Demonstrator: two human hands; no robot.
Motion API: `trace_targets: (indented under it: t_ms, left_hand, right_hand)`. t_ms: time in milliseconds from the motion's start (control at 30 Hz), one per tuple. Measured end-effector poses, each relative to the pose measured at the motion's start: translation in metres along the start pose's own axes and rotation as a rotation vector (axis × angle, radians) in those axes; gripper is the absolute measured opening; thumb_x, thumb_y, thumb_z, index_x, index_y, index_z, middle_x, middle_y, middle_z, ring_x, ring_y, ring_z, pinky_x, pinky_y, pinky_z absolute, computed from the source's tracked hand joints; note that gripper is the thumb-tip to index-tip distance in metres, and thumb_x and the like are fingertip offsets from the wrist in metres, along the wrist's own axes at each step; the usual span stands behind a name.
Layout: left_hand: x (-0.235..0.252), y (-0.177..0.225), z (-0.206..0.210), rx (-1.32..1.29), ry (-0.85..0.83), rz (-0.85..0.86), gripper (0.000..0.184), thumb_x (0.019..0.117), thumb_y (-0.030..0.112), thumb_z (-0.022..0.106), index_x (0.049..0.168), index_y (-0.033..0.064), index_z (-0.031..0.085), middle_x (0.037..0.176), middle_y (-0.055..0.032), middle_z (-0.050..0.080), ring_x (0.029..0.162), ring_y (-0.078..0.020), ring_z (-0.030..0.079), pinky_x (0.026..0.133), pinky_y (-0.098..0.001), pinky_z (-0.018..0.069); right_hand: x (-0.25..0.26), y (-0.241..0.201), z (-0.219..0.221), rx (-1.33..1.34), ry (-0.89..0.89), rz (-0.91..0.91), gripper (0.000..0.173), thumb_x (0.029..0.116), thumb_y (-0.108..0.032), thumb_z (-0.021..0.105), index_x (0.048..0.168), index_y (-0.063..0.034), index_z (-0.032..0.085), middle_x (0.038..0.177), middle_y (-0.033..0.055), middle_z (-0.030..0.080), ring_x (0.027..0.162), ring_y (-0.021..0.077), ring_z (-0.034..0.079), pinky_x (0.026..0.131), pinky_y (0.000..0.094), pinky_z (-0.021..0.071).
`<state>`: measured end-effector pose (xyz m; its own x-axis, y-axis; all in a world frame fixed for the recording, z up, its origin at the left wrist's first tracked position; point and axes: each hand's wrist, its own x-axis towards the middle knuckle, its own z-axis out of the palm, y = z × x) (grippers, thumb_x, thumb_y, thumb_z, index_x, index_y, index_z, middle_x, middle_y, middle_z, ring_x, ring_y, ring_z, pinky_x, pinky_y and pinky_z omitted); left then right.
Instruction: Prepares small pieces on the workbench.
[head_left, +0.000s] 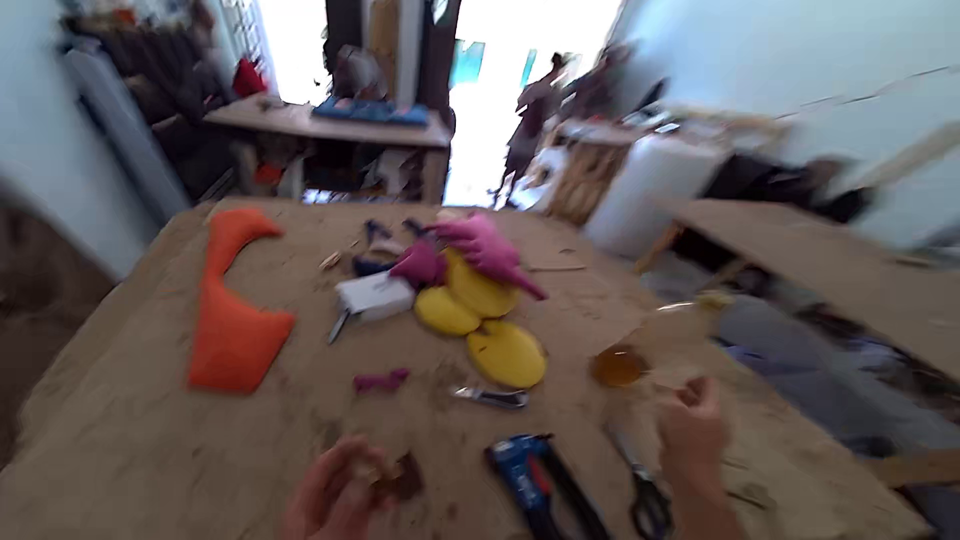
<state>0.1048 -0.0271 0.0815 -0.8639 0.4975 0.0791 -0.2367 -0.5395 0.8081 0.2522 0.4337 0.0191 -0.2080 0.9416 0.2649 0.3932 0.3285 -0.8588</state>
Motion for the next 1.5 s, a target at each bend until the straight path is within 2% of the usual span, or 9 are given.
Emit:
trace_targets:
  t_ms: [100, 167, 233, 333, 500, 1167, 1300, 1433, 1500]
  left_hand:
    - [0.008, -0.004, 0.001, -0.088, -0.064, 0.028, 0.027, 0.0971, 0.015, 0.069, 0.124, 0.0129, 0.071, 0.12, -0.0094, 0.074, 0.105, -0.0175, 0.072, 0.088, -0.0316, 0.0609]
    - [0.01, -0.006, -0.002, -0.059, -0.099, 0.081, 0.028, 0.0955, 0.016, 0.071, 0.124, 0.0131, 0.071, 0.122, -0.01, 0.073, 0.107, -0.0181, 0.072, 0.09, -0.032, 0.0608]
    - [0.011, -0.007, -0.001, 0.014, -0.098, 0.162, 0.028, 0.0956, 0.015, 0.071, 0.124, 0.0144, 0.071, 0.122, -0.0086, 0.073, 0.108, -0.017, 0.072, 0.091, -0.0315, 0.0604]
    - [0.009, -0.006, 0.001, 0.14, -0.061, 0.316, 0.027, 0.0958, 0.012, 0.071, 0.122, 0.0153, 0.07, 0.124, -0.0051, 0.073, 0.109, -0.0153, 0.072, 0.094, -0.0301, 0.0602]
    - [0.006, -0.005, -0.001, 0.243, -0.058, 0.482, 0.029, 0.096, 0.008, 0.07, 0.124, 0.0161, 0.07, 0.125, -0.0035, 0.071, 0.116, -0.0153, 0.069, 0.097, -0.0296, 0.0594]
    - [0.006, -0.013, -0.007, 0.347, -0.051, 0.588, 0.027, 0.0959, 0.008, 0.071, 0.122, 0.0113, 0.069, 0.124, -0.0049, 0.069, 0.117, -0.0171, 0.068, 0.098, -0.0322, 0.0602]
    - [0.013, -0.025, -0.01, 0.572, 0.008, 0.76, 0.019, 0.0981, 0.011, 0.069, 0.117, 0.0082, 0.067, 0.121, -0.005, 0.069, 0.115, -0.0159, 0.069, 0.096, -0.032, 0.0619]
    - [0.015, -0.026, -0.012, 0.551, 0.019, 0.704, 0.025, 0.0996, 0.015, 0.068, 0.124, 0.0136, 0.067, 0.126, -0.0024, 0.069, 0.116, -0.0157, 0.069, 0.096, -0.032, 0.0613]
    - [0.014, -0.023, -0.012, 0.522, 0.031, 0.694, 0.025, 0.0999, 0.015, 0.067, 0.125, 0.0159, 0.067, 0.127, -0.0012, 0.069, 0.117, -0.0161, 0.069, 0.098, -0.0318, 0.0609]
  right_hand:
    - [-0.125, -0.057, 0.01, 0.219, -0.294, -0.373, 0.062, 0.1048, -0.034, 0.056, 0.15, 0.0061, 0.043, 0.154, 0.0225, 0.046, 0.14, 0.0223, 0.049, 0.111, 0.04, 0.0465]
    - [-0.193, -0.101, 0.019, 0.308, -0.499, -0.536, 0.052, 0.1079, -0.043, 0.046, 0.148, -0.0105, 0.052, 0.158, 0.0082, 0.046, 0.144, 0.015, 0.044, 0.113, 0.0406, 0.0455]
    - [-0.237, -0.144, 0.027, 0.332, -0.614, -0.637, 0.055, 0.1066, -0.056, 0.036, 0.147, -0.0238, 0.055, 0.16, 0.0012, 0.042, 0.148, 0.0159, 0.039, 0.119, 0.0427, 0.0384]
    - [-0.272, -0.182, 0.034, 0.331, -0.664, -0.71, 0.065, 0.1039, -0.06, 0.026, 0.147, -0.022, 0.055, 0.163, 0.009, 0.038, 0.155, 0.0263, 0.026, 0.125, 0.0488, 0.0265]
    - [-0.283, -0.199, 0.041, 0.307, -0.695, -0.725, 0.068, 0.1033, -0.061, 0.02, 0.149, -0.0225, 0.054, 0.164, 0.016, 0.033, 0.156, 0.0318, 0.02, 0.125, 0.0508, 0.0219]
    - [-0.296, -0.201, 0.049, 0.219, -0.652, -0.786, 0.066, 0.1043, -0.055, 0.018, 0.149, -0.024, 0.055, 0.163, 0.0183, 0.034, 0.156, 0.033, 0.019, 0.126, 0.0503, 0.0206]
    - [-0.305, -0.214, 0.05, 0.421, -0.752, -0.744, 0.066, 0.1041, -0.059, 0.02, 0.146, -0.0238, 0.058, 0.164, 0.0141, 0.035, 0.156, 0.0308, 0.022, 0.126, 0.0509, 0.0215]
    - [-0.289, -0.214, 0.04, 0.624, -0.762, -0.575, 0.066, 0.1019, -0.068, 0.02, 0.143, -0.0343, 0.059, 0.165, -0.0022, 0.036, 0.156, 0.0216, 0.023, 0.126, 0.0467, 0.0252]
    - [-0.28, -0.205, 0.039, 0.558, -0.763, -0.569, 0.067, 0.1039, -0.063, 0.017, 0.146, -0.0301, 0.057, 0.166, 0.0024, 0.033, 0.157, 0.024, 0.019, 0.127, 0.0482, 0.0205]
